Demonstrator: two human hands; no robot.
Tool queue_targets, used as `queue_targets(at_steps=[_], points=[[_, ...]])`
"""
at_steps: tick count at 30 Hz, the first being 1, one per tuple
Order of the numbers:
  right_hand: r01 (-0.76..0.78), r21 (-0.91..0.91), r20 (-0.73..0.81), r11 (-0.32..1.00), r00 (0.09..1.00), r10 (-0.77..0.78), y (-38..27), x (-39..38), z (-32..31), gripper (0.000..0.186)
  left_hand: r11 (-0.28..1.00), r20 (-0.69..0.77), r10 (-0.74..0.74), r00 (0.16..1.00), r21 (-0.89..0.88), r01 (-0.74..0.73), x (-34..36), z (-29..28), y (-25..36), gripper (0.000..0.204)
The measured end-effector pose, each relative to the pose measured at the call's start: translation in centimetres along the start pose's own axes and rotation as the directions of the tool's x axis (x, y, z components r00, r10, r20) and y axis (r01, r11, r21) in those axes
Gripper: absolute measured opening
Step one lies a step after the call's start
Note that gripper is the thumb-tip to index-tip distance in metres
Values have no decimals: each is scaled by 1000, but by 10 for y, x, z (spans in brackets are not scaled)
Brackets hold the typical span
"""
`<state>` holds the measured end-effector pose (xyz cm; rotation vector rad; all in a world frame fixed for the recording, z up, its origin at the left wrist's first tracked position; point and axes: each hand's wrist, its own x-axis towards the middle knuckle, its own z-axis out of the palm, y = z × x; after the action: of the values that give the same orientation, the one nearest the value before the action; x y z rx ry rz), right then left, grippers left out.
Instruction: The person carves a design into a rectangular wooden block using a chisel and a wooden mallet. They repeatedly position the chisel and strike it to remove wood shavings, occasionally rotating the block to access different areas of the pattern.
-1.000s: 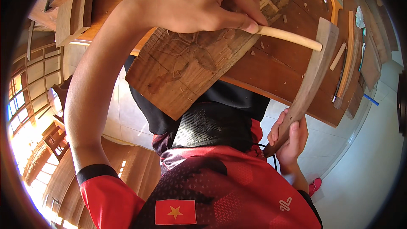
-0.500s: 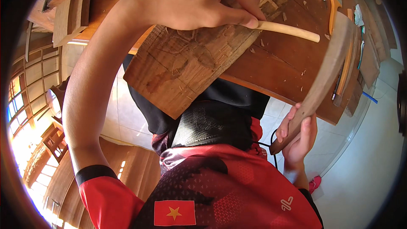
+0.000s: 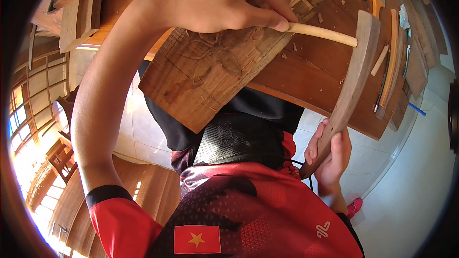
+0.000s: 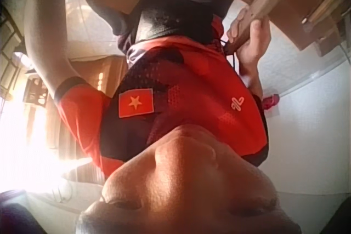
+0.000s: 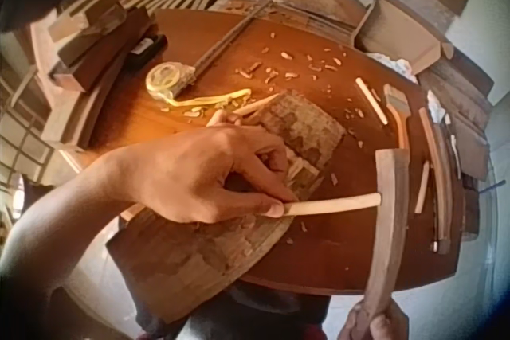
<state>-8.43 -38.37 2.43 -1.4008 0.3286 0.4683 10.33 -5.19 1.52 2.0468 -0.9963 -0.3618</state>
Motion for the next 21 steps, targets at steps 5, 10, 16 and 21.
queue_targets(at_steps=[5,10,16,21], points=[[-12,4,4,1000,1000,12,-2,2,0,51,1000,6,-6,1000,-4,6,1,-7,15,27],[66,83,-72,994,996,-60,5,-1,4,48,1000,-20,8,1000,9,-8,-2,-5,17,26],[24,11,14,1000,1000,-24,1,2,2,49,999,-20,23,1000,-29,-24,-2,-4,9,26],[63,68,-19,996,998,-62,2,2,4,47,999,-49,32,998,13,-32,-2,0,12,26]])
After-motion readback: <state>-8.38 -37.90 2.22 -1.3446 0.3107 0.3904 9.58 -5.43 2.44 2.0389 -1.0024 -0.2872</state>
